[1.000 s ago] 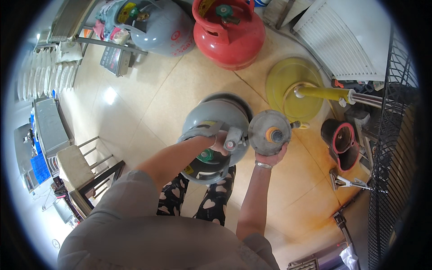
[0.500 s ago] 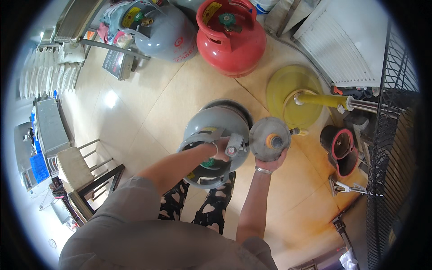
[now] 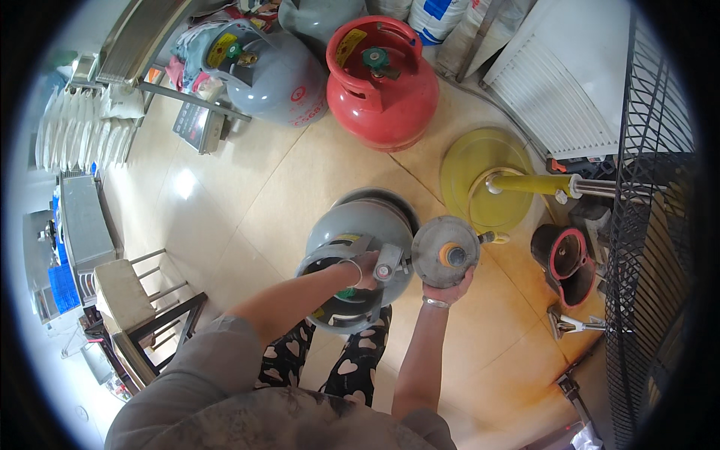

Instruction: The person weighs and packs bundles of noodles into plastic bags on a digital scale, then places them into a crate. Later, the person walks to a gas cylinder, removes a regulator, and mops the floor with a mop and bucket.

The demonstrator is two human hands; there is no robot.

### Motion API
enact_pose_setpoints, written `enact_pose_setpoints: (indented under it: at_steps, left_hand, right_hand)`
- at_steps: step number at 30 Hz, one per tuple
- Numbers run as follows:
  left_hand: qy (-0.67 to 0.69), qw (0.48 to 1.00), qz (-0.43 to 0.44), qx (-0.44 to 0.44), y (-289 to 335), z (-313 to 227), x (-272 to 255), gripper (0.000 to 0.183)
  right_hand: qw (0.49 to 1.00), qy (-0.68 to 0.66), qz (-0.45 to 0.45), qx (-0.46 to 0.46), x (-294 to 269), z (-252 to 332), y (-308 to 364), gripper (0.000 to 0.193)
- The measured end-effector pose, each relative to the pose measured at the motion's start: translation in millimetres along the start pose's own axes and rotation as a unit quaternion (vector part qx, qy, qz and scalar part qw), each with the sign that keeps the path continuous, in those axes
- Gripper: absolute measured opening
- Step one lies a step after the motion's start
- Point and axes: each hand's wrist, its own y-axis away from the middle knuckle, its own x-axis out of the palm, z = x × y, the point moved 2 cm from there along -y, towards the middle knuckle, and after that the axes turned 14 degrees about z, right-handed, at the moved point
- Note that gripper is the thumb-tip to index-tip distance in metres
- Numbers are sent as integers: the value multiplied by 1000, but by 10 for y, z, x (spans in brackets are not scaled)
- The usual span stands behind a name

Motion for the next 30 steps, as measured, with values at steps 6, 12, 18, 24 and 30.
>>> enact_pose_setpoints:
  at_steps: [6,12,18,24,30]
  left_hand:
    - [-9,998,49,40,14,-9,-67,61]
    - [44,990,-65,116,57,28,14,59]
    - [-38,996,57,60,26,1,-101,56]
    - [-27,995,18,93,3,5,-33,57]
    - [-20,999,18,40,21,-50,-36,57]
  right_hand:
    - [1000,-8,17,7,-35,-2,-11,58]
    - [999,-17,32,20,-129,-6,-34,59]
    - [999,-17,43,14,-127,-2,-37,58]
    - [1000,-7,20,5,-31,3,-3,58]
    - [1000,-7,16,11,-18,-2,1,59]
